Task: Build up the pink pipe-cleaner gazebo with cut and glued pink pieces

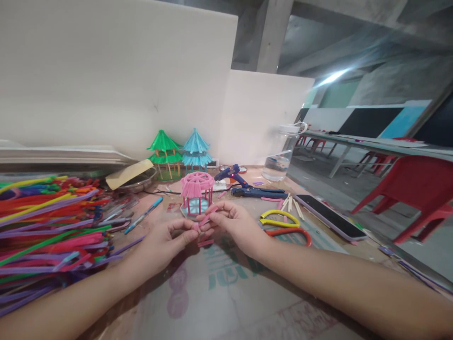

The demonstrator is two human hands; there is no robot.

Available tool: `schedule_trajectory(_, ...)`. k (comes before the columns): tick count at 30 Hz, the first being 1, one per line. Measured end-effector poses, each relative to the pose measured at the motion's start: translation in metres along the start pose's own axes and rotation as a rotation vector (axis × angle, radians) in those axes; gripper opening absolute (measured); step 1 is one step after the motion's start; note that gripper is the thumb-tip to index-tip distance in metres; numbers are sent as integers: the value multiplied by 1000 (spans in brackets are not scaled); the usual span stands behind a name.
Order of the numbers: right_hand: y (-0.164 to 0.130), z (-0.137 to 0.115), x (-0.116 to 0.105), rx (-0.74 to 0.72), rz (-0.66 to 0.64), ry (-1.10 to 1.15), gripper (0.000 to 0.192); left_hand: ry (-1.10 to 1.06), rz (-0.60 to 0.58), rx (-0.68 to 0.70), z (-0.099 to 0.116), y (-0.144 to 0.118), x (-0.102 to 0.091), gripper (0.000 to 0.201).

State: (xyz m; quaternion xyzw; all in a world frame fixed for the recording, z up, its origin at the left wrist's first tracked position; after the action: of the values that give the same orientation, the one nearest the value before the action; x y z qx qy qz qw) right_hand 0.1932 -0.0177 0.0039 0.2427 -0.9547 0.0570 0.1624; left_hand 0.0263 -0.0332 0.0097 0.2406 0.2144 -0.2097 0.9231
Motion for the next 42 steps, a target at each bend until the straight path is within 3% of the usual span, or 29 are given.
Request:
schedule_trajectory(11,3,4,-3,167,-14,111,48,127,-22,64,6,-1,-1,25)
schedule_trajectory(16,3,5,-3,145,-49,104,37,93,-33,59,6,0,0,25)
schedule_trajectory(22,3,4,-4,172,-66,140,44,110,-35,32,8,0,0,27)
schedule_trajectory(34,3,4,-2,188,-81,199,48,160,13,118,16,1,0,22)
schedule_trajectory(42,3,4,-2,155,-81,150,42,169,7,131,14,1,1,22)
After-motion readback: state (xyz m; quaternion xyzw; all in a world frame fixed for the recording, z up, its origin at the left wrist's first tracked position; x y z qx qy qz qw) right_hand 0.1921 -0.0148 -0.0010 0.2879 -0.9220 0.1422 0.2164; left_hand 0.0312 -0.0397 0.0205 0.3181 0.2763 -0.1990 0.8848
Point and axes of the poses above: each hand's wrist, its own y-axis towards the middle knuckle, its own x-axis out of the palm, z = x × y, the point moved 2 cm from there along y, towards the middle knuckle, and after that the axes turned 14 degrees about x, right-handed, at the moved point
